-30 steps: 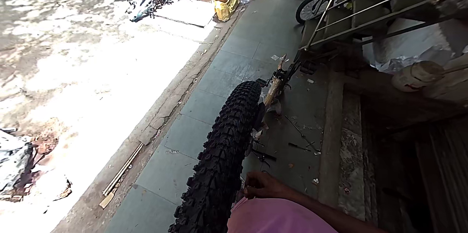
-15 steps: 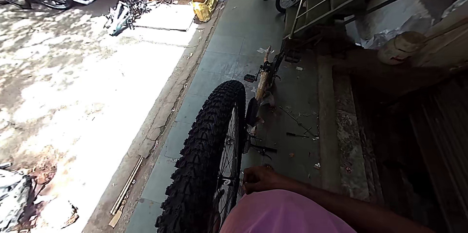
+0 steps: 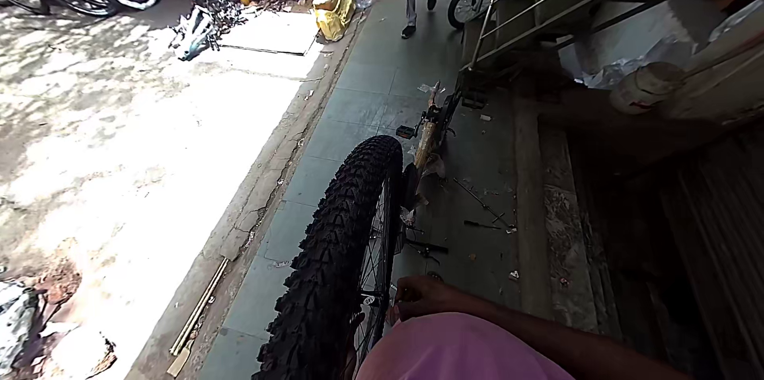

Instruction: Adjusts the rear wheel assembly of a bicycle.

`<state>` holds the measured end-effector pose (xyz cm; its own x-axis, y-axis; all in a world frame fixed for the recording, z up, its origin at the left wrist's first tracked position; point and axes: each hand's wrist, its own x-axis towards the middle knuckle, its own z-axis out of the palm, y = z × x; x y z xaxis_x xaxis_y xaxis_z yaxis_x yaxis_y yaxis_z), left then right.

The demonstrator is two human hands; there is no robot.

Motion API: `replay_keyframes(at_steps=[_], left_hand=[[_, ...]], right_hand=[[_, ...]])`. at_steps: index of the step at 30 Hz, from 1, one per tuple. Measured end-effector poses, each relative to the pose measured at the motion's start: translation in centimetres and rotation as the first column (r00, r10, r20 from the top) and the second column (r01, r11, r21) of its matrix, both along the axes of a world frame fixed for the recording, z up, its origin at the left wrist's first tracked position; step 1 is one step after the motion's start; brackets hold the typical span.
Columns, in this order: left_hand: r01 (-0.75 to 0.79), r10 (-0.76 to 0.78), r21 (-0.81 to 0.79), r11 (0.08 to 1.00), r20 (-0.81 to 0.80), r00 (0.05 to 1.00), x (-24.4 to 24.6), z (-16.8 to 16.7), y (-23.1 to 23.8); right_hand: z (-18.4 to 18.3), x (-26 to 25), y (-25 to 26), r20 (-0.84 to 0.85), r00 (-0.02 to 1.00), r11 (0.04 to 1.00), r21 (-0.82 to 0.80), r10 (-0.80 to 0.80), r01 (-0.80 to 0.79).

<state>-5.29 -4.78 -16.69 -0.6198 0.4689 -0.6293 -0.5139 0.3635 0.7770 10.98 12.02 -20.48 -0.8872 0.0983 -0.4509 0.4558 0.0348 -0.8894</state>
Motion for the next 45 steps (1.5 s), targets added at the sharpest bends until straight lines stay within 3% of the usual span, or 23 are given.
replay_keyframes(at_steps=[5, 8, 15, 21, 24, 27, 30, 34, 36, 38, 39, 41, 45], left_hand=[[-0.022, 0.017, -0.102, 0.994, -0.052, 0.999, 1.8, 4.2, 1.8], [-0.003, 0.002, -0.051, 0.999, -0.014, 1.0, 0.4, 0.8, 0.9], [0.003, -0.002, -0.064, 0.998, 0.011, 1.0, -0.7, -0.6, 0.5], [-0.02, 0.022, -0.095, 0.995, 0.02, 1.0, -0.8, -0.3, 0.8], [-0.006, 0.007, -0.07, 0.998, 0.014, 1.0, -0.7, -0.4, 0.5], [-0.036, 0.038, -0.102, 0.994, 0.016, 0.999, -0.4, 1.0, 1.3], [-0.048, 0.055, -0.199, 0.979, 0.026, 0.998, 0.7, 4.3, 2.6], [-0.068, 0.072, -0.152, 0.986, 0.02, 0.997, 0.2, 2.4, 1.7], [-0.079, 0.083, -0.166, 0.983, 0.019, 0.996, 0.6, 3.9, 2.9], [-0.061, 0.061, -0.001, 0.998, -0.037, 0.997, 1.2, 3.9, 2.7], [-0.067, 0.067, -0.063, 0.996, 0.009, 0.998, 1.3, 5.9, 3.9], [-0.092, 0.105, -0.212, 0.973, 0.05, 0.993, 1.6, 8.6, 6.2], [-0.041, 0.053, -0.223, 0.974, 0.049, 0.997, 0.8, 5.2, 5.9]], right_hand=[[-0.9, 0.1, -0.2, -0.005, 1.0, 0.999, 0.04, 0.031, -0.031], [-2.2, 0.3, -0.5, -0.075, 0.997, 0.999, -0.031, 0.004, -0.006], [-2.9, 0.2, -1.4, -0.108, 0.994, 0.996, -0.081, -0.033, 0.024], [-1.8, 0.7, -1.7, -0.028, 0.943, 0.928, -0.19, -0.332, 0.321], [-2.3, 0.5, -2.1, 0.077, 0.961, 0.924, -0.264, -0.266, 0.277], [-2.4, 0.9, -2.4, -0.006, 0.963, 0.894, -0.373, -0.271, 0.249], [-2.1, 1.2, -2.1, -0.007, 0.954, 0.913, -0.293, -0.3, 0.286], [-2.5, 0.7, -2.0, -0.021, 0.974, 0.97, -0.103, -0.224, 0.221], [-2.7, 0.3, -2.0, -0.053, 0.98, 0.982, -0.009, -0.191, 0.191], [-3.0, 0.0, -1.9, -0.052, 0.985, 0.985, 0.047, -0.163, 0.165], [-3.1, 0.0, -1.9, -0.046, 0.987, 0.987, 0.047, -0.153, 0.155], [-3.5, 0.3, -2.0, -0.038, 0.986, 0.987, -0.011, -0.162, 0.161], [-4.7, 0.4, -2.3, 0.068, 0.959, 0.93, -0.234, -0.273, 0.282]])
